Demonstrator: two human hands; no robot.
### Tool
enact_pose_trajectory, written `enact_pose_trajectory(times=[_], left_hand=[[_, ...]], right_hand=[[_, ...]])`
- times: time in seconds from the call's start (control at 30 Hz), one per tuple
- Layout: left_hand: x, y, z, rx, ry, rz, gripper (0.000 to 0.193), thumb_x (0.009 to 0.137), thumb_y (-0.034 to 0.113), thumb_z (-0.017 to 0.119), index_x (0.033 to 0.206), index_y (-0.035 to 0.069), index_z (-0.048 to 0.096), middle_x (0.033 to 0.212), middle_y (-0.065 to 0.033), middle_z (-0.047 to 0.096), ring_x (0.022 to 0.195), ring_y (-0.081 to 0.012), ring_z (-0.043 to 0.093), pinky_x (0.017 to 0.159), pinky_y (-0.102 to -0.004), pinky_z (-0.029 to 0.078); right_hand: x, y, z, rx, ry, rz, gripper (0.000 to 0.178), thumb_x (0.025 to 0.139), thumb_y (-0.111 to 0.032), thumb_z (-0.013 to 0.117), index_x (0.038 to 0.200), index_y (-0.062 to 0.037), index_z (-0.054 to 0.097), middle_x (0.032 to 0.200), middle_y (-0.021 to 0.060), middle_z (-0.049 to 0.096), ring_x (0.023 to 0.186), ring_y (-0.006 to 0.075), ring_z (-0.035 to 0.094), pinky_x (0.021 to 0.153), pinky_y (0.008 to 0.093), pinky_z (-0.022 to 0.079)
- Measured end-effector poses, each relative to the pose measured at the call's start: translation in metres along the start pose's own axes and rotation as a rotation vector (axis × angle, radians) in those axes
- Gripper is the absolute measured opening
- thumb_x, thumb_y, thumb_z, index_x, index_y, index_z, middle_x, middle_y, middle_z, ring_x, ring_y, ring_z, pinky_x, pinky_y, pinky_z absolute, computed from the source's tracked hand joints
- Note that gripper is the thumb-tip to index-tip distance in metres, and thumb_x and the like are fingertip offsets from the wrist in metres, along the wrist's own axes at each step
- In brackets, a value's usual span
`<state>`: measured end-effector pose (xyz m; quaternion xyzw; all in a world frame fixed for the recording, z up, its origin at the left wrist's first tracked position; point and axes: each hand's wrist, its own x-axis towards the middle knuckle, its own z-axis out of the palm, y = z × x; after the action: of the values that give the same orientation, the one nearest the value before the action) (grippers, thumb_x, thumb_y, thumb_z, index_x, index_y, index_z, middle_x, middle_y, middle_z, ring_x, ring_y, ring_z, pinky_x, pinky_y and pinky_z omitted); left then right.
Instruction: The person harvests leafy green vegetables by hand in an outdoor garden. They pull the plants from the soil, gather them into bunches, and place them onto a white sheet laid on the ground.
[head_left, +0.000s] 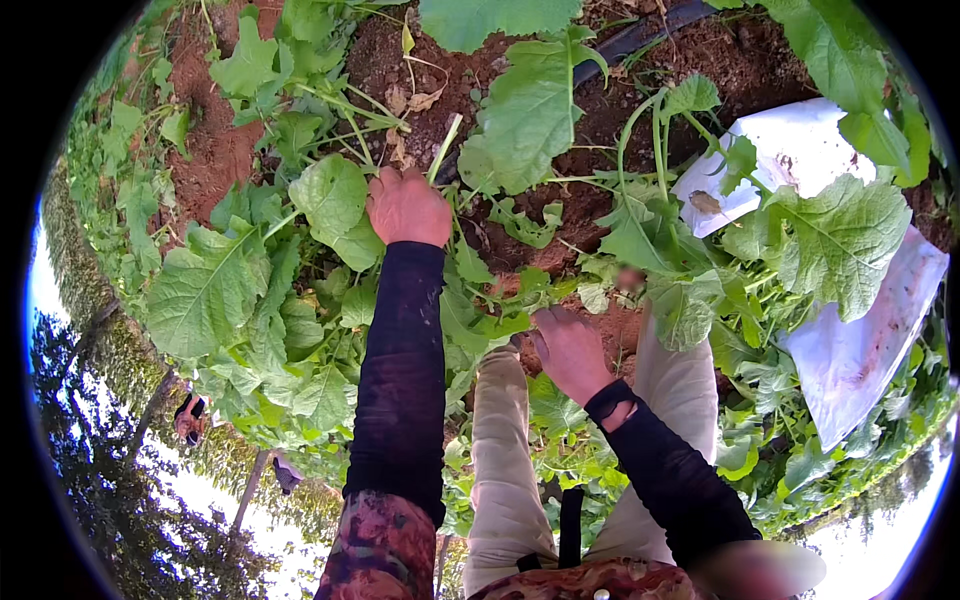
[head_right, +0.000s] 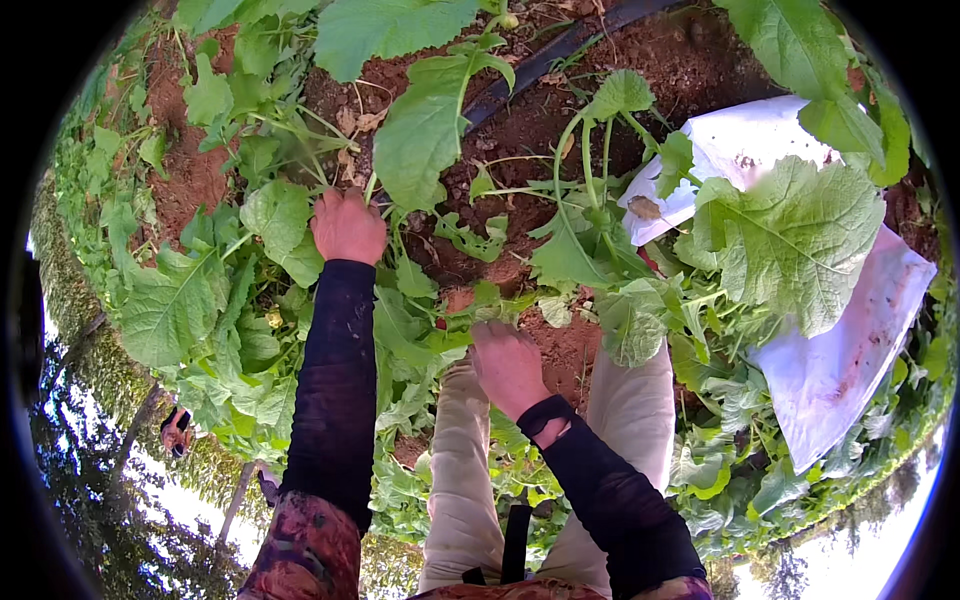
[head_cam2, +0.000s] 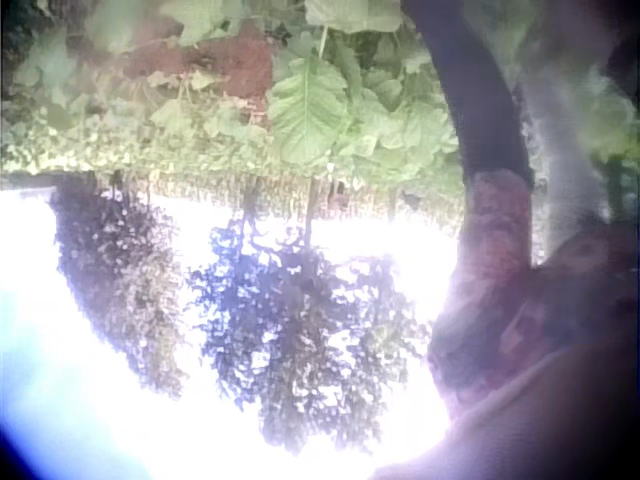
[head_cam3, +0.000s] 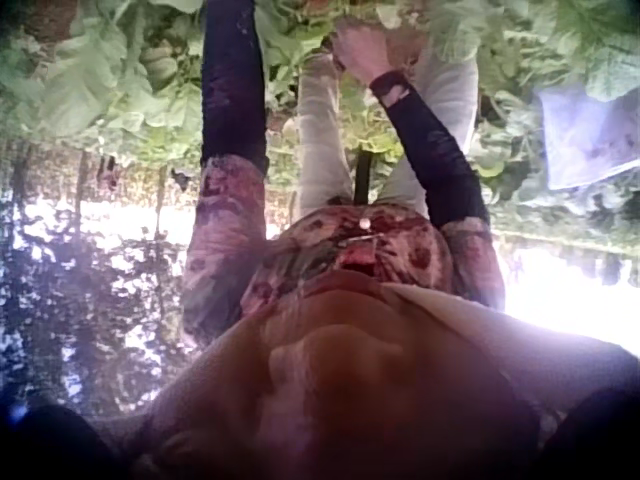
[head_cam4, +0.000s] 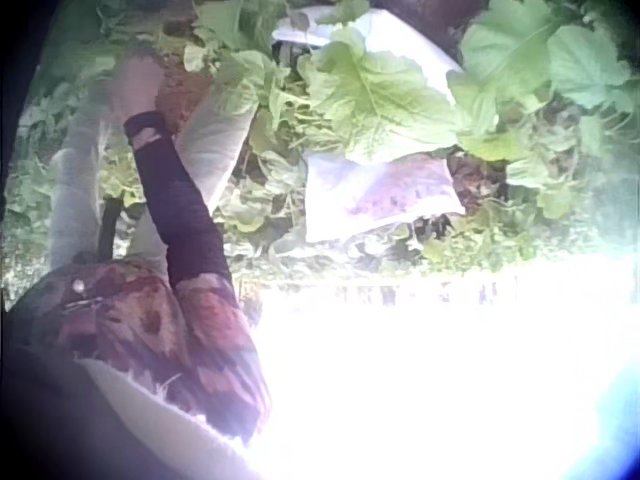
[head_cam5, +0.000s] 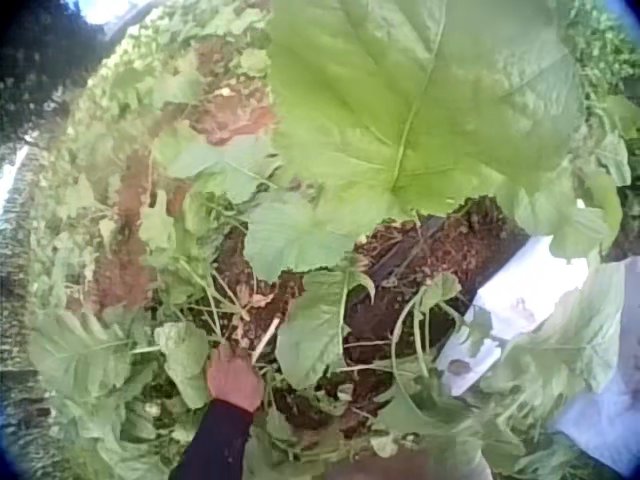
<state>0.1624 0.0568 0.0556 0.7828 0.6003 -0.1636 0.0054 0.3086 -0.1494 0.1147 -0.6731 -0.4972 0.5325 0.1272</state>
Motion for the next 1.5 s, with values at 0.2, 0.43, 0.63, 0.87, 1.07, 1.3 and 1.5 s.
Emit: enact_pose_trajectory(times=[0.2,0.43,0.63,0.87,1.07,1.3,1.5], left_hand=[[-0.024,-0.003,0.042,-0.679,-0.831,-0.714,0.045,0.087,0.039,0.056,0.099,-0.004,0.061,0.085,-0.0186,0.066,0.080,-0.0283,0.063,0.069,-0.0427,0.048],[-0.042,0.013,0.047,-1.991,-0.894,-1.026,0.029,0.095,0.027,0.050,0.106,0.002,0.059,0.074,-0.0029,0.056,0.067,-0.0169,0.057,0.054,-0.0310,0.045],[-0.057,0.009,0.046,-1.816,-0.760,-0.994,0.022,0.094,0.018,0.050,0.100,-0.001,0.059,0.070,-0.0044,0.052,0.066,-0.0184,0.058,0.053,-0.0314,0.048],[-0.064,0.015,0.036,-1.898,-0.584,-1.052,0.018,0.095,0.013,0.045,0.084,-0.001,0.051,0.064,-0.0045,0.047,0.053,-0.0146,0.043,0.049,-0.0294,0.039],[-0.061,0.006,0.033,-0.803,-0.281,-0.669,0.023,0.089,0.019,0.055,0.086,-0.004,0.057,0.084,-0.0188,0.066,0.073,-0.0274,0.066,0.068,-0.0402,0.049],[-0.050,-0.034,0.046,-1.514,-0.027,-0.910,0.010,0.090,0.011,0.051,0.097,0.004,0.054,0.091,-0.0117,0.065,0.077,-0.0216,0.064,0.068,-0.0354,0.052],[-0.048,-0.064,0.030,-1.837,-0.259,-1.149,0.008,0.091,0.010,0.053,0.094,0.003,0.055,0.080,-0.0056,0.060,0.072,-0.0147,0.059,0.057,-0.0301,0.046]], right_hand=[[0.003,-0.002,0.004,0.058,0.033,0.006,0.015,0.077,-0.010,0.061,0.090,-0.0049,0.056,0.083,0.0125,0.058,0.078,0.0323,0.060,0.068,0.0424,0.049],[0.003,0.004,0.006,0.116,0.092,0.015,0.012,0.078,-0.011,0.060,0.088,-0.0059,0.055,0.081,0.0122,0.057,0.077,0.0327,0.060,0.067,0.0428,0.049],[0.007,-0.004,0.005,0.182,0.123,0.040,0.015,0.077,-0.005,0.062,0.092,-0.0032,0.059,0.082,0.0129,0.060,0.073,0.0316,0.061,0.065,0.0402,0.049],[0.015,-0.013,0.006,0.281,0.210,-0.032,0.014,0.079,-0.002,0.059,0.092,-0.0011,0.059,0.080,0.0137,0.059,0.072,0.0298,0.061,0.063,0.0362,0.048],[0.017,-0.016,0.008,0.268,0.181,-0.025,0.014,0.079,-0.002,0.059,0.093,-0.0005,0.059,0.082,0.0145,0.059,0.072,0.0301,0.061,0.064,0.0357,0.047],[0.013,-0.010,0.006,0.298,0.190,0.005,0.011,0.080,-0.004,0.058,0.091,-0.0013,0.059,0.081,0.0147,0.059,0.072,0.0322,0.060,0.064,0.0383,0.048],[0.010,-0.007,0.006,0.290,0.166,0.022,0.010,0.081,-0.008,0.058,0.090,-0.0047,0.059,0.084,0.0128,0.060,0.075,0.0338,0.060,0.064,0.0421,0.049]])
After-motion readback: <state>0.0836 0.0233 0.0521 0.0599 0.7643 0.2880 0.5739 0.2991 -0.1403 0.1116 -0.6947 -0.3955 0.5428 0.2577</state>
